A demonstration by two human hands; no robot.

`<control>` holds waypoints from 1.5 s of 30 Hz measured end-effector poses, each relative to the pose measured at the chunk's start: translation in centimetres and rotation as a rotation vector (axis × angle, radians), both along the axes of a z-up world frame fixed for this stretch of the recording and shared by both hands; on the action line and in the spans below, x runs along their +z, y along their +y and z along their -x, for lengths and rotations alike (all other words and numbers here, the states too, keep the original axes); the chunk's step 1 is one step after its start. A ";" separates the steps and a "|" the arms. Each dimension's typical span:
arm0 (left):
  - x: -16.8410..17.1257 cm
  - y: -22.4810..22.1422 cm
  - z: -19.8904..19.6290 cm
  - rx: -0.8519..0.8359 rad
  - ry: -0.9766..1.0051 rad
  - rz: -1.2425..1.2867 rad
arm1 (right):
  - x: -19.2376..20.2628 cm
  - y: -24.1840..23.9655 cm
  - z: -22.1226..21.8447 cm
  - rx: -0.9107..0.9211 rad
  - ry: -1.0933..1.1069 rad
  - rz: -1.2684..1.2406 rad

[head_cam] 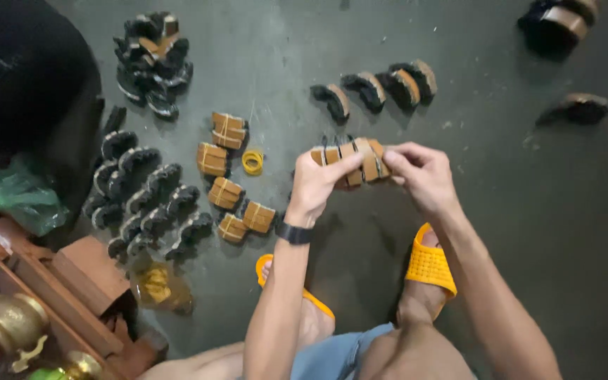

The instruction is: Sorting and grouping motorcycle brake shoes on the workshop floor using hands and rubber bands.

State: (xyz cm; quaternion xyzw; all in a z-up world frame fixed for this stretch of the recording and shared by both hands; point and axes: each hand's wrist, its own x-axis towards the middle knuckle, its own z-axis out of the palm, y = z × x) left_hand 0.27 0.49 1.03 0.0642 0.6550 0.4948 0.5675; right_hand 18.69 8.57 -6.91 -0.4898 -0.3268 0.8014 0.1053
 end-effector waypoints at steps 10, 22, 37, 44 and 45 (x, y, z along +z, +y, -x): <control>-1.5 -1.0 1.0 0.227 -0.193 0.180 | 2.0 0.3 3.0 -0.075 0.116 0.098; -1.8 -2.2 1.2 0.285 -0.202 0.175 | 1.3 -0.5 3.6 -0.134 0.238 0.199; -1.0 -1.2 1.2 0.268 -0.191 0.163 | 1.6 0.2 3.3 -0.133 0.236 0.160; 3.1 1.7 3.9 0.103 -0.052 0.229 | 4.7 1.9 4.6 -0.084 0.329 -0.015; 4.5 1.8 4.6 0.054 -0.014 0.251 | 5.6 2.0 5.2 -0.069 0.335 -0.013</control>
